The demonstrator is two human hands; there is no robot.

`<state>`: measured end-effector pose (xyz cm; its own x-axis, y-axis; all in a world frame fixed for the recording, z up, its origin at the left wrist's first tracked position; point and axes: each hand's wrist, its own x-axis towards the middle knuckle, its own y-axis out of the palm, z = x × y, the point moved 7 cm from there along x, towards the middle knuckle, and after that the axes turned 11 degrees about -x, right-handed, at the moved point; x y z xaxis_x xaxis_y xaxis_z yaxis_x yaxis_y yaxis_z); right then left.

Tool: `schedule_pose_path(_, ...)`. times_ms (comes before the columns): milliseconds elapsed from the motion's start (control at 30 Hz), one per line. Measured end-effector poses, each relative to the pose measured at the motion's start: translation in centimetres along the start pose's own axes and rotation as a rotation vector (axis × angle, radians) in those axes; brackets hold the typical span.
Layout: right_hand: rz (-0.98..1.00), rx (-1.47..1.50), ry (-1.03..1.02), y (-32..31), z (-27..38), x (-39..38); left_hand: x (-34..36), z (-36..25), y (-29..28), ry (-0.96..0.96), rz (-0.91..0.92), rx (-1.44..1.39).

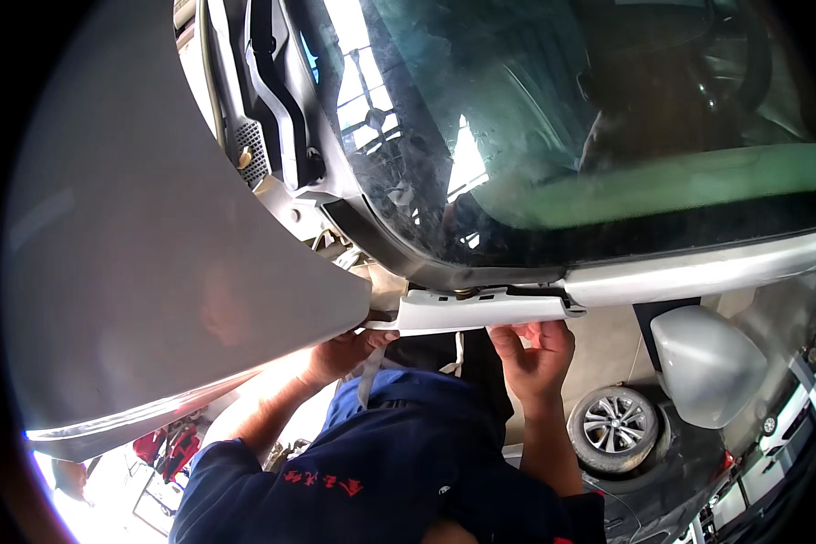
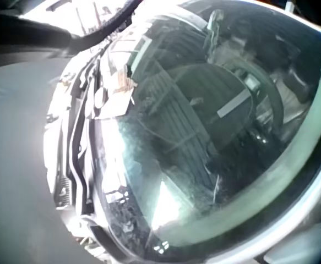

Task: The person aligns a white trim panel at the base of a car's windshield, presses it into place with their hands, and then uses a socket wrench to secure it with a bolt.

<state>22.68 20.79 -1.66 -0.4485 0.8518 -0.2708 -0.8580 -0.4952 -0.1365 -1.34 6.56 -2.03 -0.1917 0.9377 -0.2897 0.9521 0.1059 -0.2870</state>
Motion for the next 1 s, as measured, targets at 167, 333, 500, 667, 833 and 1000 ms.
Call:
schedule_pose_path(167, -0.085, -0.109, -0.043, -0.2, 1.4, 0.7, -0.2, -0.9, 0.3, 0.087, -0.088, -0.142)
schedule_pose_path(333, -0.078, -0.201, -0.072, -0.7, 1.0, 0.5, 0.3, -1.7, -0.2, 0.034, -0.081, -0.145)
schedule_pose_path(500, -0.053, -0.323, -0.080, -0.7, 1.3, 0.5, 0.1, -1.1, -0.3, 0.098, -0.017, -0.051)
schedule_pose_path(667, -0.067, -0.214, -0.060, -0.2, 1.2, 0.0, 0.5, -1.5, -0.2, 0.134, -0.190, -0.037)
schedule_pose_path(833, -0.005, 0.012, 0.078, 0.3, 0.8, 0.1, -0.6, -0.3, 0.0, 0.026, -0.147, 0.109)
schedule_pose_path(1000, -0.193, 0.048, 0.081, 2.1, 1.7, 0.0, -0.8, 0.0, 0.5, -0.039, -0.211, 0.162)
